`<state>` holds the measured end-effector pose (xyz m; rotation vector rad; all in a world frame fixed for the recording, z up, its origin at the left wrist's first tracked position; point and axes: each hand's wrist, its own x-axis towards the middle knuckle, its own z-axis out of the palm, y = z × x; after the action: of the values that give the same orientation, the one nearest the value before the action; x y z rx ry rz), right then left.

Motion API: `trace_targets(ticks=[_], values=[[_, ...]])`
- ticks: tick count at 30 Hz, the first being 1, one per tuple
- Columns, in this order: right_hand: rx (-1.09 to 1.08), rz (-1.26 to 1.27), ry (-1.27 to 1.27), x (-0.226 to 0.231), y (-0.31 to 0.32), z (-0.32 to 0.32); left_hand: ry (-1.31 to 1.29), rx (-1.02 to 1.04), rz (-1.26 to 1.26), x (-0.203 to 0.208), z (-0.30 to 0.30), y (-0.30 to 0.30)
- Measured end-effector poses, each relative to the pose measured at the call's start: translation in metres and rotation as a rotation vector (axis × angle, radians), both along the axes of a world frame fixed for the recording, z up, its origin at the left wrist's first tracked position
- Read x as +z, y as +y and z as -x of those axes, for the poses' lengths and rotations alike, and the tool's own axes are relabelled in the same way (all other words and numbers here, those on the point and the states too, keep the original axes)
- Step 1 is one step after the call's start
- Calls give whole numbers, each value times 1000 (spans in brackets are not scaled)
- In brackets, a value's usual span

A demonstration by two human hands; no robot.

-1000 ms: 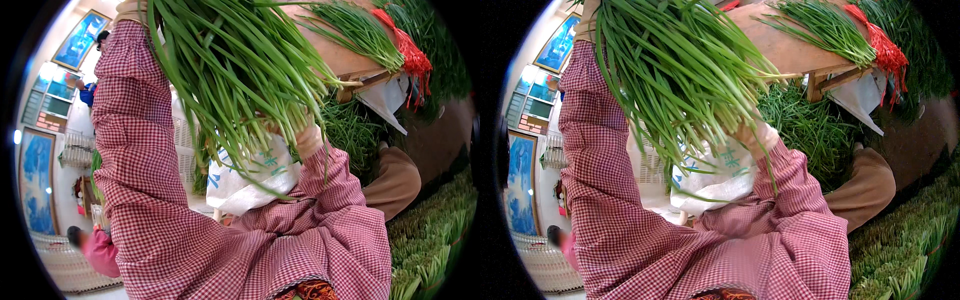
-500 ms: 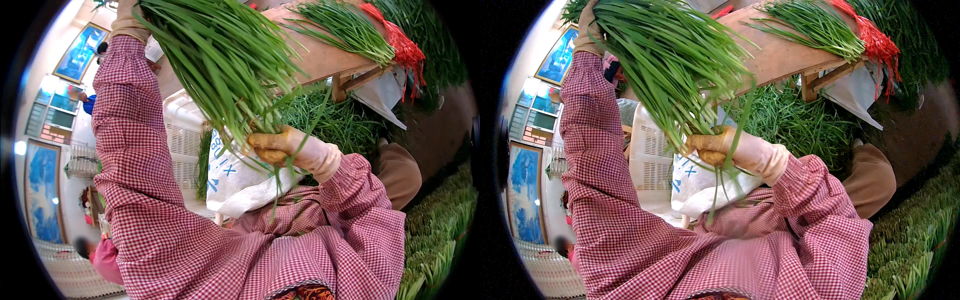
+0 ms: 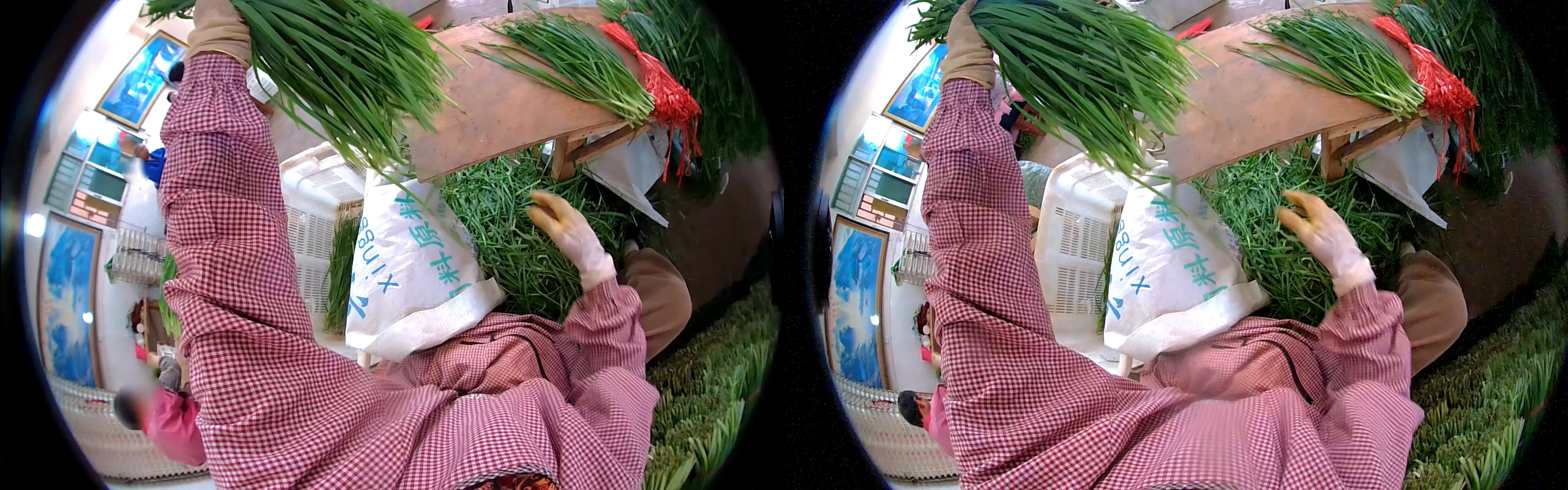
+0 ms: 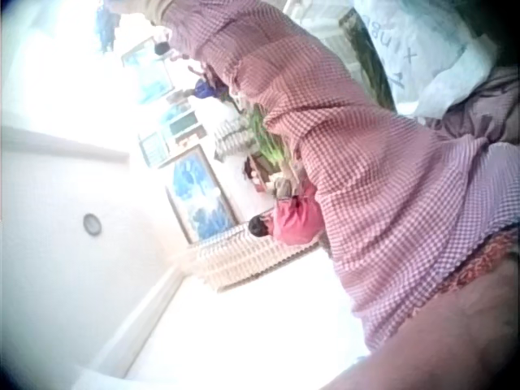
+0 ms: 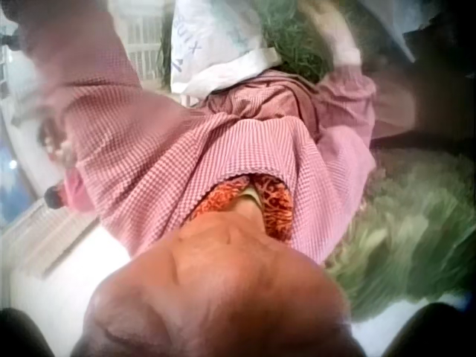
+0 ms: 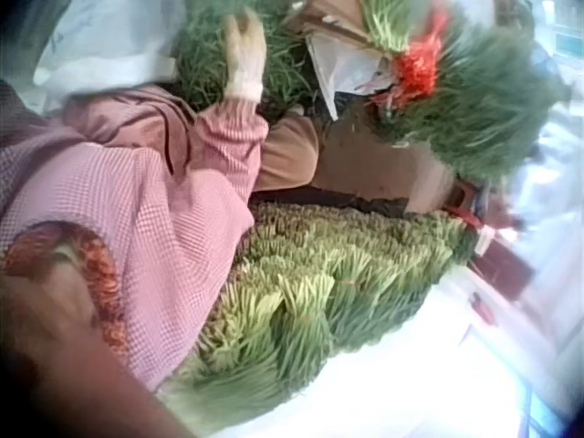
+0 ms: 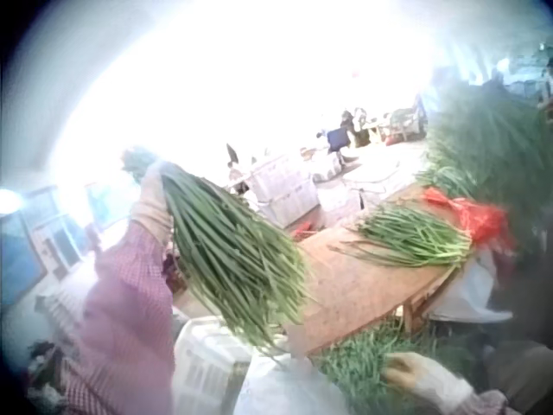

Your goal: The person gathers handfuls of green vegetables from a bin and a table, aligns the stalks, and uses red ties to secure them into bundles.

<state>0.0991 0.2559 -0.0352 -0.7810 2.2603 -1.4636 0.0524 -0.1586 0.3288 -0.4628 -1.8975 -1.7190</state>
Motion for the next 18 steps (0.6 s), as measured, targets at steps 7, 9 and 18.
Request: trace_targets(ticks=[7,9,18], values=[[458,1061,-610,-4,-136,13,27,-130,-2,-6,28,-4],[643,1492,-890,5,-146,5,115,-68,189,-10,15,4],[903,1674,-1057,63,-91,-2,-69,-157,-393,16,24,-72]])
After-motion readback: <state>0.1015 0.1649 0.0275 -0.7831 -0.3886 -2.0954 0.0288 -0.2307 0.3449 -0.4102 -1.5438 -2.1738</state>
